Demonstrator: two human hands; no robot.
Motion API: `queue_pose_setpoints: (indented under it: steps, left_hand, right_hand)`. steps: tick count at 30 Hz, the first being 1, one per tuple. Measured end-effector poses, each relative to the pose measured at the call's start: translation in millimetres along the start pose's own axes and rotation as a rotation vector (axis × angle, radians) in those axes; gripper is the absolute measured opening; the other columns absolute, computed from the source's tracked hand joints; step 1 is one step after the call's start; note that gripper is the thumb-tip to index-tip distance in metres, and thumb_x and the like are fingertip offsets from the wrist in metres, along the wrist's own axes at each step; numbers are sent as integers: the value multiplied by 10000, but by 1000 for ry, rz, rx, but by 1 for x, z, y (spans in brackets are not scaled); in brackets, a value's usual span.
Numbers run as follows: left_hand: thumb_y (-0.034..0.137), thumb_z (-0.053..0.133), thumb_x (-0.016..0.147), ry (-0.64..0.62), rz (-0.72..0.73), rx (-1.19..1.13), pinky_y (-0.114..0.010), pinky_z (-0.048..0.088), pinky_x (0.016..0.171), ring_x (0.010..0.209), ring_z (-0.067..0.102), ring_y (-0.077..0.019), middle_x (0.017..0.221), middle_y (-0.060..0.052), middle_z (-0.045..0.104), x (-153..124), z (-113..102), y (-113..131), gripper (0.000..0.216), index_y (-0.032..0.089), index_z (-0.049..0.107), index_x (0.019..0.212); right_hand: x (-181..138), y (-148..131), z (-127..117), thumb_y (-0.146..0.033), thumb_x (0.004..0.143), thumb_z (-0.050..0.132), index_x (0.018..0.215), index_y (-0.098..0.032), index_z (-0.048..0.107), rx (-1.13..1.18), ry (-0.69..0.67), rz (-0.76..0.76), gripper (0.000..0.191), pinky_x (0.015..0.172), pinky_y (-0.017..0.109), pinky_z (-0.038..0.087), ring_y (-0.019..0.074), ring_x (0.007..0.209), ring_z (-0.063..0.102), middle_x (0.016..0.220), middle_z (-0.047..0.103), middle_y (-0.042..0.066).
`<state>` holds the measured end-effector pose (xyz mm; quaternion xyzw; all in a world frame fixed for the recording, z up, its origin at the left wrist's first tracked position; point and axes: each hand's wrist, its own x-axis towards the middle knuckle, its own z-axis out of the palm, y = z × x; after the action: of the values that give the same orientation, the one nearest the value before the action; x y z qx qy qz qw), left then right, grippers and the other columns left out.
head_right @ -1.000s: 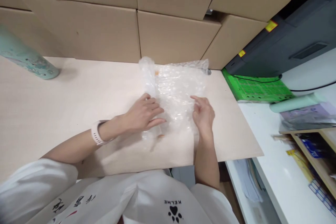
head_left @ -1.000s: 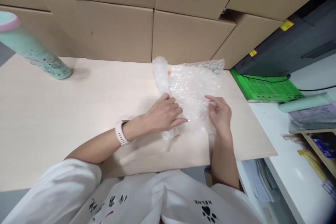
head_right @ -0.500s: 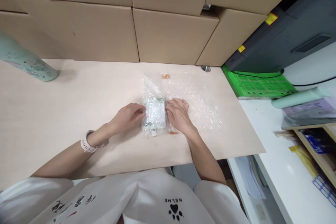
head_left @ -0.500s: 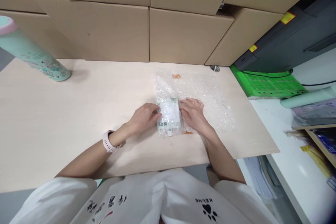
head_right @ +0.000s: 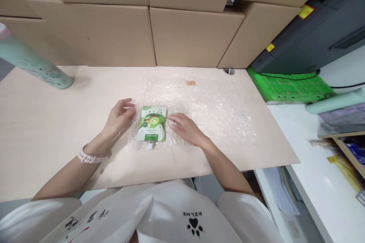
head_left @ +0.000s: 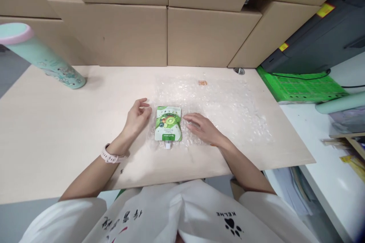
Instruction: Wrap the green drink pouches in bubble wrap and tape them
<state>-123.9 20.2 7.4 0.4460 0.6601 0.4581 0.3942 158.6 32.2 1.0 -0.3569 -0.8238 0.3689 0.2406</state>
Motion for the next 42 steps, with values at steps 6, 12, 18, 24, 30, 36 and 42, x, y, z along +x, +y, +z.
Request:
queue_pose_setpoints:
  steps: [6,12,18,24,30,36,42]
  left_hand:
    - [318,662,762,-243,-22,71,-221,448,497,543,558,-108,779,21,615,-16,2,-5,697,174,422,1401]
    - [294,596,825,-316,71,195,-235,463,575,569,579,-110,754,27,642,-28,10,-7,607,207,429,1402]
    - [258,643,802,-302,152,408,-272,458,668,629,589,-121,862,14,675,-36,19,0,624,247,445,1394]
    - [210,600,810,-307,163,468,-272,448,663,648,609,-130,888,22,684,-37,23,-3,607,285,443,1392]
    - [220,574,816,-311,154,405,-275,449,665,628,580,-128,817,20,657,-35,20,-6,605,234,428,1402]
    - [218,565,818,-298,171,425,-269,436,655,621,582,-131,815,22,652,-36,20,-6,553,243,472,1362]
    - [207,566,808,-300,149,423,-270,441,662,619,578,-127,809,22,651,-36,20,-4,550,222,487,1352]
  right_hand:
    - [1,7,-16,-268,980,471,1032,-213,706,-247,-35,1,247,901,388,473,225,1048,623,1120,688,87]
    - [-3,-7,-28,-414,976,483,989,-219,702,-423,69,290,293,724,315,433,206,869,634,956,664,60]
    - [13,-7,-12,-587,835,632,1060,-223,630,-386,65,450,428,662,325,424,222,797,632,954,667,58]
    - [19,-14,5,-499,739,758,990,-224,524,495,66,513,440,636,309,525,193,774,688,884,718,26]
    - [10,-13,12,-547,686,796,911,-235,492,775,234,565,491,361,199,314,84,420,497,632,644,-53]
    - [7,-5,8,-554,692,779,914,-242,481,715,244,560,485,355,204,286,95,428,491,610,611,-56]
    - [5,-4,10,-543,767,686,936,-249,450,519,207,622,413,364,222,339,116,438,515,664,638,-42]
